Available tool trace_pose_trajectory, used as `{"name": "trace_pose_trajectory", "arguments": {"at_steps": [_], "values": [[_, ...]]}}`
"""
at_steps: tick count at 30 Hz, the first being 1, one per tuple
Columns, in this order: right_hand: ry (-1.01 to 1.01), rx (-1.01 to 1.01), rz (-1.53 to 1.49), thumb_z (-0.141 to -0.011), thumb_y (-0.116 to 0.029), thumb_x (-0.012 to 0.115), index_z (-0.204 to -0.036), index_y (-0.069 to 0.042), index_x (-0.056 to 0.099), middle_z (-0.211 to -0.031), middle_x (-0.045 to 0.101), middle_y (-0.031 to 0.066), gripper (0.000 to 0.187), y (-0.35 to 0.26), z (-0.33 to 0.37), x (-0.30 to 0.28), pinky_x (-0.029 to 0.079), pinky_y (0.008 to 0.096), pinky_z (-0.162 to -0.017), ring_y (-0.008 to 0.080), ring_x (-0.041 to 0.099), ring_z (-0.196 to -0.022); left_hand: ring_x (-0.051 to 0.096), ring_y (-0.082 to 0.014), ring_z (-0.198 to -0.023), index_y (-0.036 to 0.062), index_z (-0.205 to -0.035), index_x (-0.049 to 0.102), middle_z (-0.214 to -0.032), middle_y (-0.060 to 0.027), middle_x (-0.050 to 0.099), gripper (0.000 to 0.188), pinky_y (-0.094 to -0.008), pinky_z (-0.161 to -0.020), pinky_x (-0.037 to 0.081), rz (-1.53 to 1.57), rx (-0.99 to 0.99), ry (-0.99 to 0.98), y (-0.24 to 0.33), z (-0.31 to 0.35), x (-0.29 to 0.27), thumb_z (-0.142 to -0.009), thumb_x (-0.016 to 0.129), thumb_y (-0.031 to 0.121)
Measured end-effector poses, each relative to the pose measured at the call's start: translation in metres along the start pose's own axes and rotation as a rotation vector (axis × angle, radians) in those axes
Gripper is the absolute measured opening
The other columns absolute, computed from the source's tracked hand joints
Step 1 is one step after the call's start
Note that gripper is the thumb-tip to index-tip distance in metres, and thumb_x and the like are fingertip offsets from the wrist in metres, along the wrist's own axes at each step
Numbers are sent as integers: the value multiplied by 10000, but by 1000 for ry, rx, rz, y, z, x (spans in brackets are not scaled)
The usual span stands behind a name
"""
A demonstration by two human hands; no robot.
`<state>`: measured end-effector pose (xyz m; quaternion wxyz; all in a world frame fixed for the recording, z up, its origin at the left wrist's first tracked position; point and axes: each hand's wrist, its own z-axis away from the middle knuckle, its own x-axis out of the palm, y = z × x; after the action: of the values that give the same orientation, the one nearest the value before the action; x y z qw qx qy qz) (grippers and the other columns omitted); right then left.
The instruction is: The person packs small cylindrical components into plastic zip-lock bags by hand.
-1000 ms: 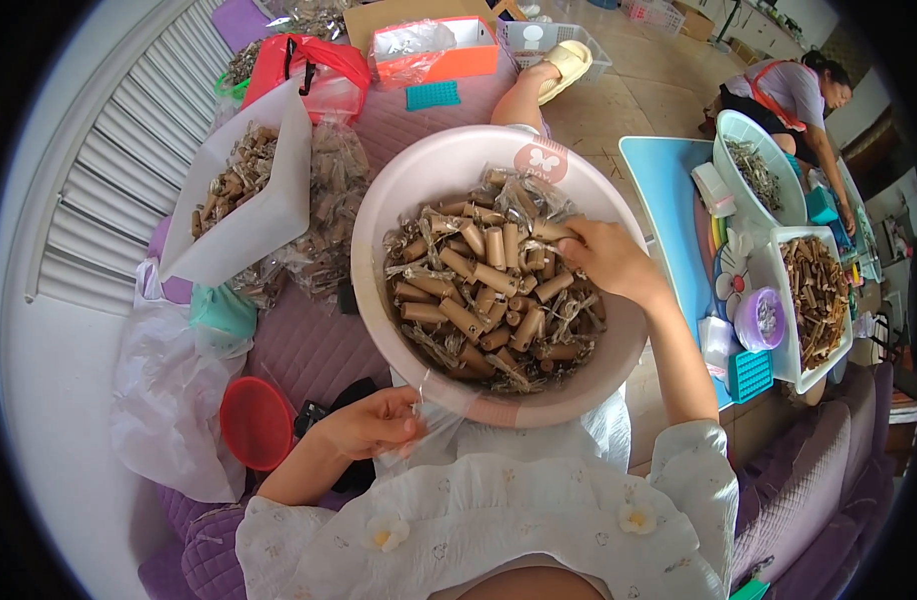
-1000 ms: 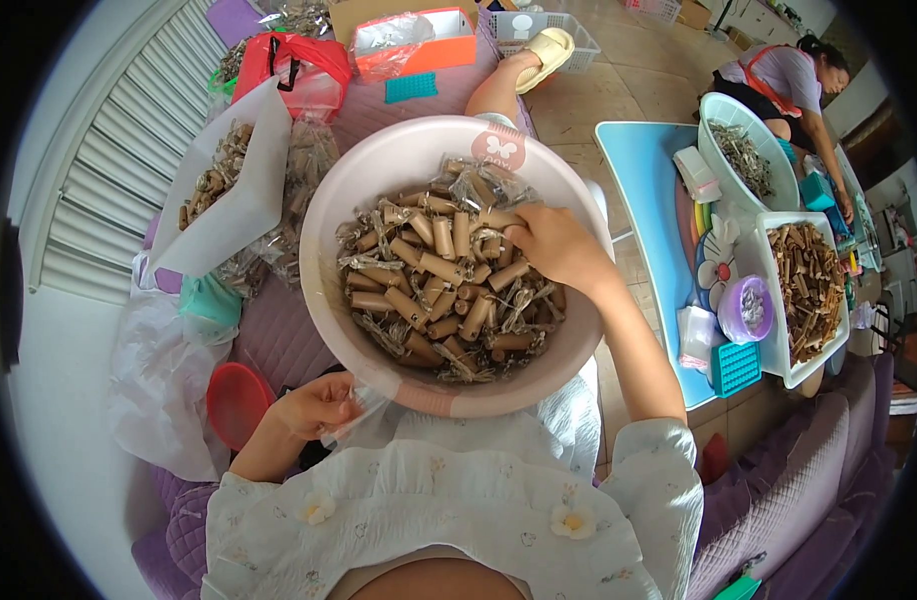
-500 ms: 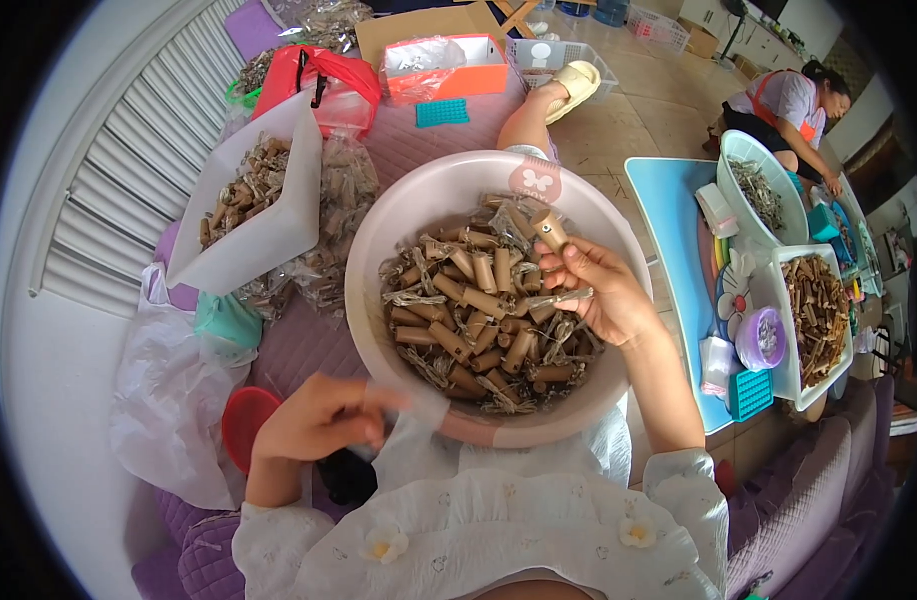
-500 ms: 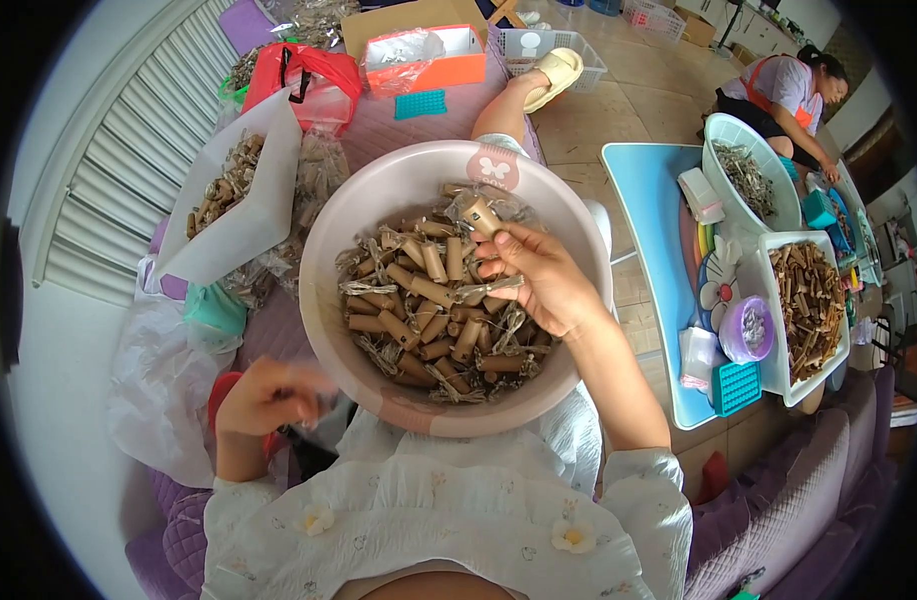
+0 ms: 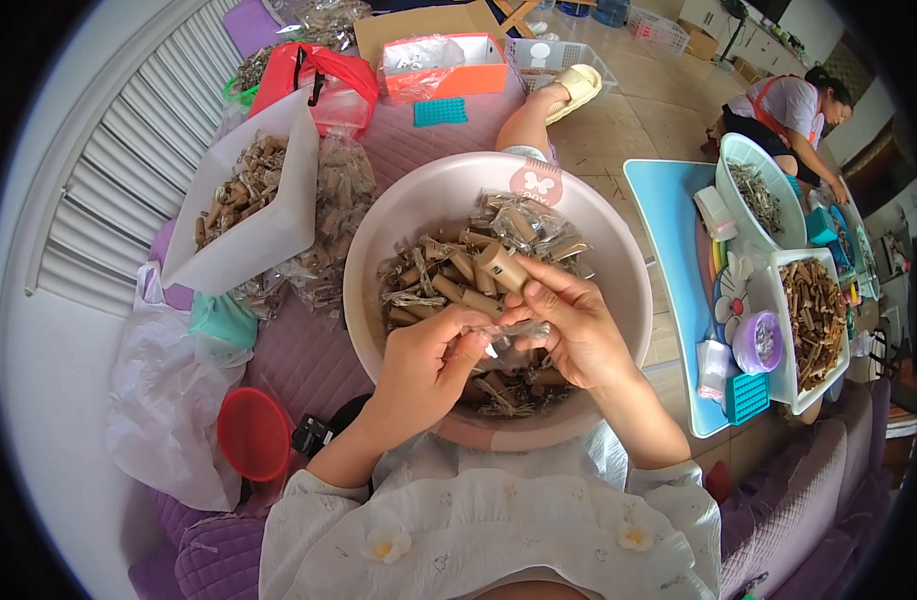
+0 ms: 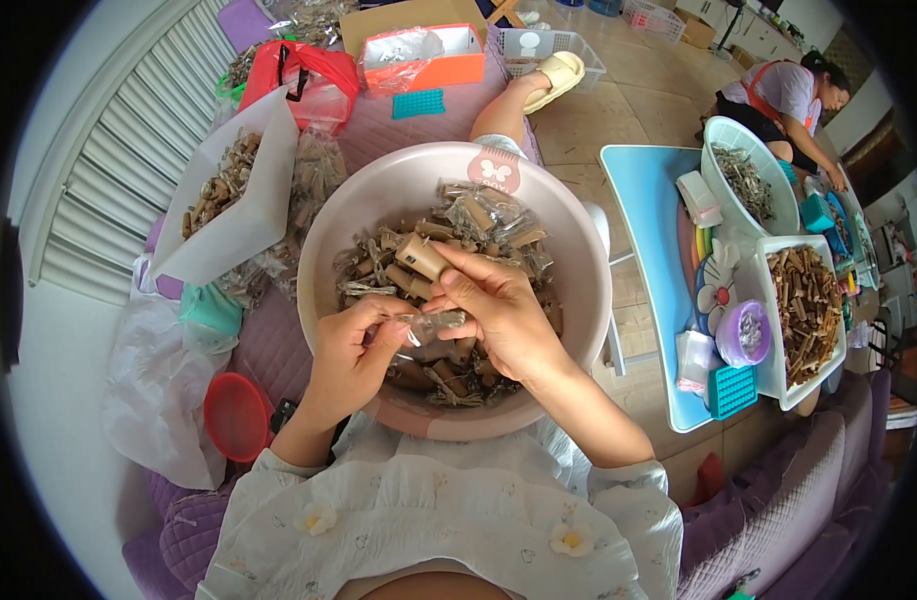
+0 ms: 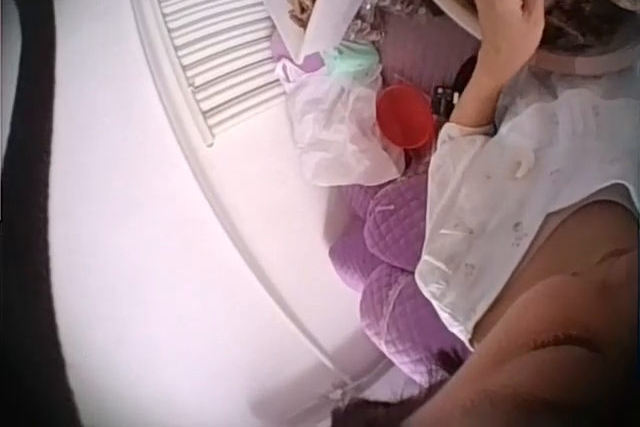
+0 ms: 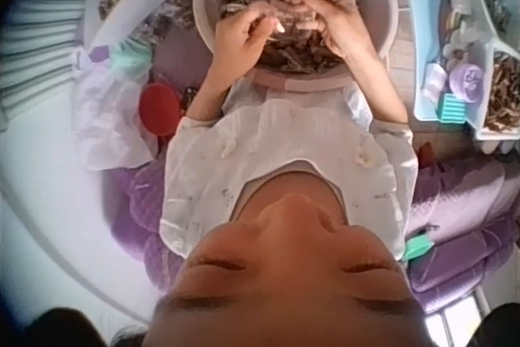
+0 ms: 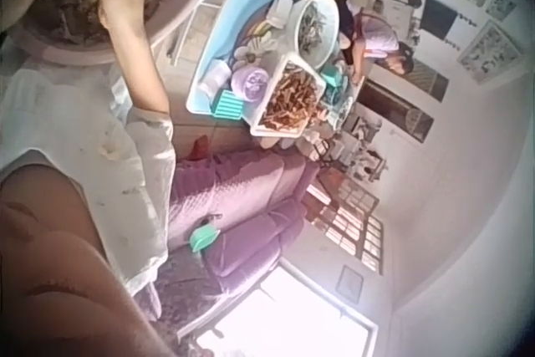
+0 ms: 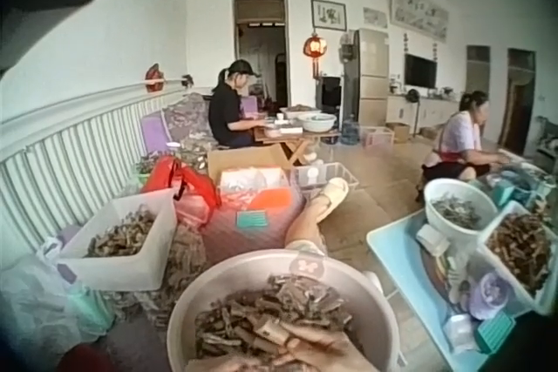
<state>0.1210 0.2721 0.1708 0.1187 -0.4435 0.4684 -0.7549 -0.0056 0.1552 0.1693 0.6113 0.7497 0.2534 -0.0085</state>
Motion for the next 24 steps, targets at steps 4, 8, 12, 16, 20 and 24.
{"name": "trace_pose_trajectory", "arguments": {"at_steps": [4,8,12,16,20,24], "values": [[-53,-37,334,-881,-150,489,-1172,-26,496,-935,574,55,317,-7,5,-3,503,207,-564,90,557,-727,567,-203,-556,28,-903,544,-705,-108,574,96,-275,-501,443,-327,109,98,6,-1,-4,-813,532,59],[-48,-114,470,-884,-150,482,-1159,-14,504,-864,591,55,307,1,6,-4,480,203,-557,80,546,-657,560,-266,-568,58,-890,547,-686,-97,561,107,-327,-485,439,-521,213,128,5,0,-2,-785,557,77],[-30,-216,670,-875,-141,501,-1082,-4,537,-728,592,52,251,5,7,-2,444,205,-548,60,524,-573,560,-266,-564,71,-886,544,-674,-79,555,110,-342,-476,435,-555,207,111,3,0,0,-782,565,98],[-17,-208,639,-858,-103,524,-1080,12,514,-786,578,48,250,8,7,-5,453,218,-573,67,525,-641,560,-267,-562,70,-882,542,-679,-82,556,101,-340,-476,435,-538,194,103,3,-2,4,-787,560,98],[34,-188,592,-831,-75,561,-1056,13,542,-785,575,37,242,9,8,-9,447,206,-590,68,524,-662,568,-267,-572,70,-888,542,-695,-88,570,103,-335,-485,440,-553,153,106,3,-4,8,-790,560,95],[155,-319,617,-802,-50,593,-1009,-1,583,-776,597,47,214,12,8,-11,443,205,-558,63,535,-650,585,-254,-583,65,-956,540,-714,-100,592,176,-309,-499,450,-334,61,93,7,-5,12,-784,573,85]]}}
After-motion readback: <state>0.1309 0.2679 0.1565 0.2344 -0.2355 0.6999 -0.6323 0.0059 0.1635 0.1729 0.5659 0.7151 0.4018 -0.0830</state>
